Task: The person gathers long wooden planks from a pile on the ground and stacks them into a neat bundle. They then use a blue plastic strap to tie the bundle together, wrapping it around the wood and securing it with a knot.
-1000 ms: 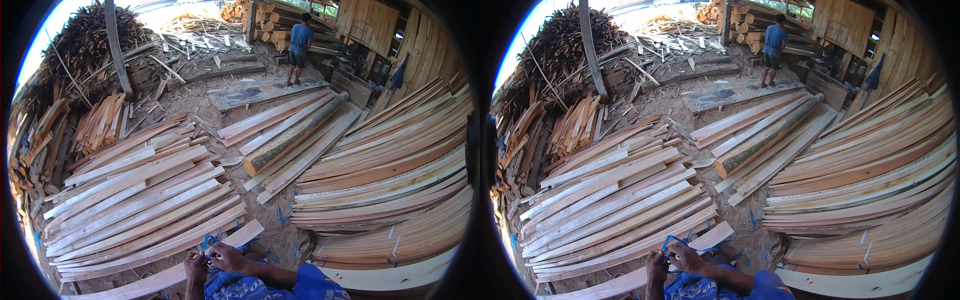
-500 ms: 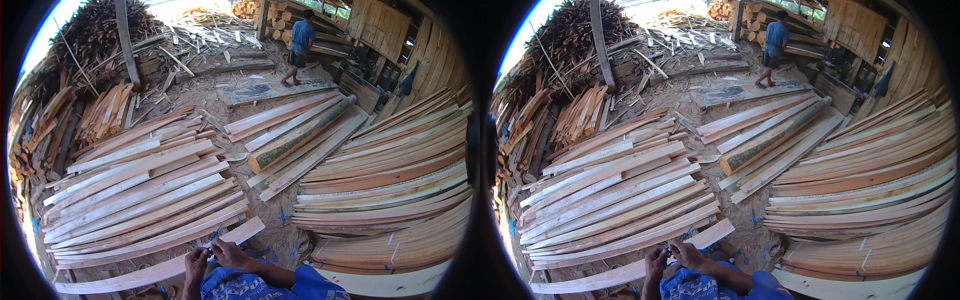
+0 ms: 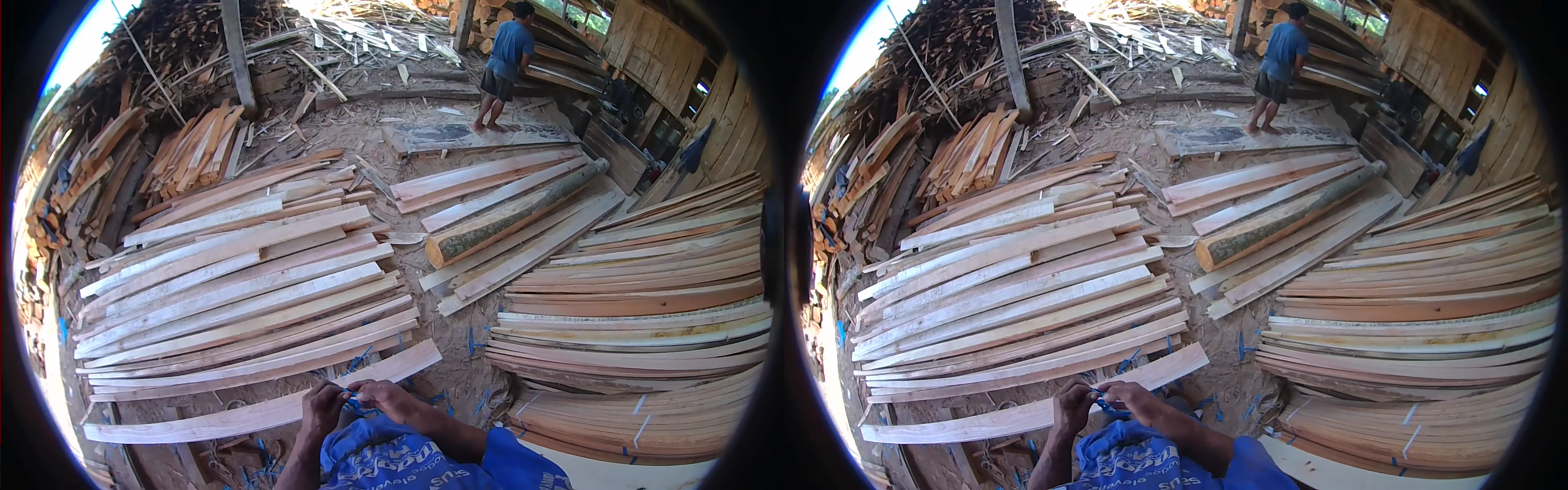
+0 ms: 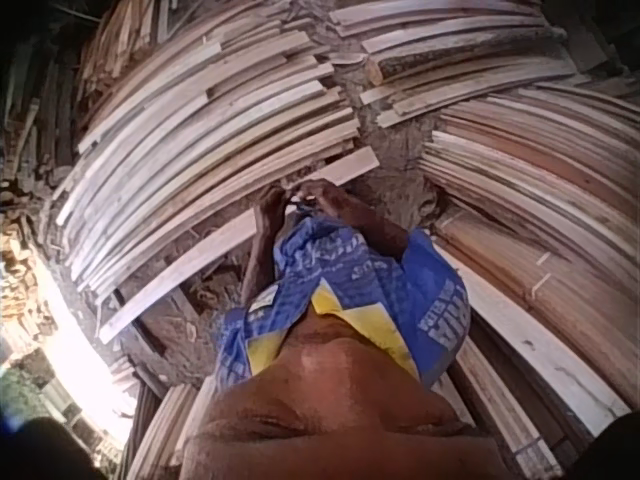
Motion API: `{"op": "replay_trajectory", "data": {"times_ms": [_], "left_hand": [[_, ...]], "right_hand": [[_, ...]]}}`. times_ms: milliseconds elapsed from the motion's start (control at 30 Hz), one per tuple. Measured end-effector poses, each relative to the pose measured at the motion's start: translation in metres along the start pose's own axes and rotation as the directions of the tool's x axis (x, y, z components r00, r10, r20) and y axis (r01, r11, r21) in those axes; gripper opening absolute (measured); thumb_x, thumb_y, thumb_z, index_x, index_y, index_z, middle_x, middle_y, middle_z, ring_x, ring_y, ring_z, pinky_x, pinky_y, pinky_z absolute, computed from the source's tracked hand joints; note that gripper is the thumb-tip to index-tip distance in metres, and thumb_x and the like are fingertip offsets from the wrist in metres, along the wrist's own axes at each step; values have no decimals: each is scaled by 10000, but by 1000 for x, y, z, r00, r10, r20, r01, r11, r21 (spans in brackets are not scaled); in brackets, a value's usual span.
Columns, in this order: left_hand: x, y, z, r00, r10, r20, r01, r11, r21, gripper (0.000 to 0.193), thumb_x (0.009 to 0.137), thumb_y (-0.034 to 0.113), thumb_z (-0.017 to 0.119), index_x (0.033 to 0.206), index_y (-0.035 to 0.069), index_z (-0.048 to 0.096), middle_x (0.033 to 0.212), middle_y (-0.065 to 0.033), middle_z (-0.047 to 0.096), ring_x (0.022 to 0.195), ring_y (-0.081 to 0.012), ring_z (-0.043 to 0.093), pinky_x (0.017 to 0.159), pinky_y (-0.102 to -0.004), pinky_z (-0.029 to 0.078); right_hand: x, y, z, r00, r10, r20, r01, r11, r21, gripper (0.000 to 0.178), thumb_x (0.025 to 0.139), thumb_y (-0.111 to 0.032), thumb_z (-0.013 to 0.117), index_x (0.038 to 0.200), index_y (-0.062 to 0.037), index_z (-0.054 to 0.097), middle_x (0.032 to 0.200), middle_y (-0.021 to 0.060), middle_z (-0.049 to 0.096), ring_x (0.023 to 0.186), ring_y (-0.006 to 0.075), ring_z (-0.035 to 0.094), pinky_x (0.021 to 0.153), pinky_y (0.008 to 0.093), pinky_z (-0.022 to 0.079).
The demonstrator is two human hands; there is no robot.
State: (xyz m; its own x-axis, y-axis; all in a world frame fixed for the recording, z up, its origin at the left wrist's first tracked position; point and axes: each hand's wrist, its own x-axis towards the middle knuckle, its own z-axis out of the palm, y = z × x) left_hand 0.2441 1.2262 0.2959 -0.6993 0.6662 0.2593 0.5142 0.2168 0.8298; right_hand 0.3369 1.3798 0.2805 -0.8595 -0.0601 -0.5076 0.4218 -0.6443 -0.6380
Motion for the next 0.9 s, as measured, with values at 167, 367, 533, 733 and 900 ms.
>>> {"op": "replay_trajectory", "data": {"times_ms": [167,367,533,733,900], "left_hand": [[0,18,-4,921,191,340,-250,958,140,158,750,183,682,805,72,584,711,-68,530,612,-271,565,508,-368,457],[-41,-60,-45,923,-287,257,150,882,446,211,837,292,578,795,86,595,787,-102,585,712,-335,593,574,-436,468],[-55,-102,-87,777,-609,-160,613,673,414,293,871,341,496,770,79,580,760,-199,608,747,-398,584,640,-479,439],[-68,-155,-104,705,-524,-477,709,512,485,310,866,327,484,776,51,594,705,-185,605,703,-376,584,627,-476,429],[-49,-120,-97,471,-867,-163,805,498,-323,292,874,287,498,710,60,580,507,45,395,374,-36,310,338,-243,222]], "right_hand": [[-20,3,-29,985,151,89,-148,988,-40,400,783,-183,586,1134,2,538,1029,80,595,911,152,543,859,305,402],[-60,-59,-78,985,50,-166,-38,997,74,281,701,-107,621,947,29,618,928,108,608,828,232,573,784,332,461],[-103,-162,-162,812,-411,-414,471,881,49,130,668,-105,585,582,-89,487,862,124,634,939,255,588,792,420,471],[-125,-242,-219,293,-487,-823,663,724,-193,211,799,-276,635,842,-76,580,946,117,616,957,213,578,833,388,419],[-67,-185,-179,128,-921,-367,291,388,-874,301,883,-268,578,975,18,591,892,96,620,808,164,570,769,271,444]]}}
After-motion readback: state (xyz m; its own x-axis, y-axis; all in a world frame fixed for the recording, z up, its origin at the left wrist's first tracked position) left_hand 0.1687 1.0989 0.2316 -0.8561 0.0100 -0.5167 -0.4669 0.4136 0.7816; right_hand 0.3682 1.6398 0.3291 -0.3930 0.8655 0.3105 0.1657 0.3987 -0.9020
